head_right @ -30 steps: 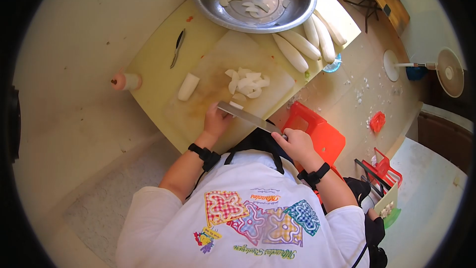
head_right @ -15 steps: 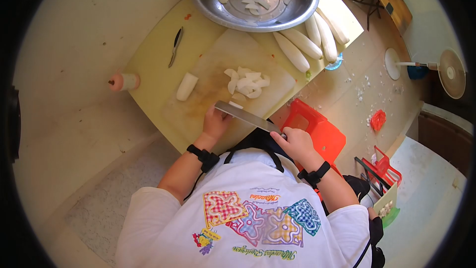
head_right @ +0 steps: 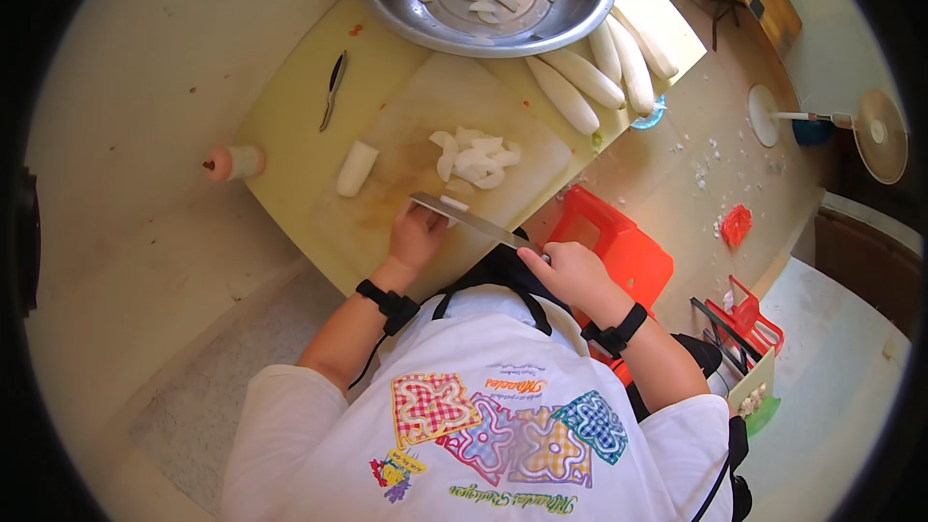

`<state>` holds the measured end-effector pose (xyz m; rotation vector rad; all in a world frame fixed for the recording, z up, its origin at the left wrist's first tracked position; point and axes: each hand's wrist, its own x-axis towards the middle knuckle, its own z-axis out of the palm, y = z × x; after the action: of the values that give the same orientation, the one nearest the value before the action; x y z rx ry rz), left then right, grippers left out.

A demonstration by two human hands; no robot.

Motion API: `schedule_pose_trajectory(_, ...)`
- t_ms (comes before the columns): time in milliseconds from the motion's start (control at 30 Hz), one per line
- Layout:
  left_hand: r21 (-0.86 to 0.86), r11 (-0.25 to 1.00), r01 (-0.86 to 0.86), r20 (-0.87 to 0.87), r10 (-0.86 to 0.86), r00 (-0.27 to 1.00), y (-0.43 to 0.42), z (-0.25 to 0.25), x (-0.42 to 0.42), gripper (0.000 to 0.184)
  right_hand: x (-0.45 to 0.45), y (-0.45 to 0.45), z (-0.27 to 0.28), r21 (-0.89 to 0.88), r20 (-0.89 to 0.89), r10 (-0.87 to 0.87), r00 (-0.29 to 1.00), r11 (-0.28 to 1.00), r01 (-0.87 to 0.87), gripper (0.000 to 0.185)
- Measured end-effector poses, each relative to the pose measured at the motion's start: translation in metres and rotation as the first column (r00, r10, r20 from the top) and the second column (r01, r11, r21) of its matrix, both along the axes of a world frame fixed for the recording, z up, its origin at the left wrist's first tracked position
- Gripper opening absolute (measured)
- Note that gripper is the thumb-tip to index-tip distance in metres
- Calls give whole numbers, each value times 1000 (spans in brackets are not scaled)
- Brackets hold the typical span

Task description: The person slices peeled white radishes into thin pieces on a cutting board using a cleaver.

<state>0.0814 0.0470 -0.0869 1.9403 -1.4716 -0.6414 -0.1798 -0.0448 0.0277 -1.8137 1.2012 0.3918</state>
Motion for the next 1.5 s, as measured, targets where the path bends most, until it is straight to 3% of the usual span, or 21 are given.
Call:
schedule_pose_trajectory(400, 53, 997, -62, 9, 62, 998, -1, 2, -8, 11, 8, -2, 12, 76, -34, -19, 999, 997, 22, 68)
schedule_pose_trajectory(500, -82, 997, 4, 69, 2, 998, -4, 1, -4, 14, 9, -4, 8, 74, -60, -28, 998, 997, 33, 69)
schedule_pose_trajectory(567, 0, 1000, -24, 74, 23, 997, -2, 2, -6, 14, 14, -4, 7, 66, -35, -3, 999, 998, 5, 69)
schedule_pose_trajectory(967, 51, 999, -4, 58, 1, 998, -3, 3, -6, 13, 0, -2, 14, 73, -92, 4, 996, 997, 3, 71)
schedule_pose_trajectory(1067, -14, 999, -38, 67, 39, 997, -3, 5, -11, 13, 3, 0, 4, 50, -52, 16, 998, 999, -14, 71)
schedule_pose_trajectory(1500, -9, 998, -60, 30, 60, 998, -3, 4, -10, 8, -13, 6, -34, 48, -9, -31, 999, 998, 32, 68)
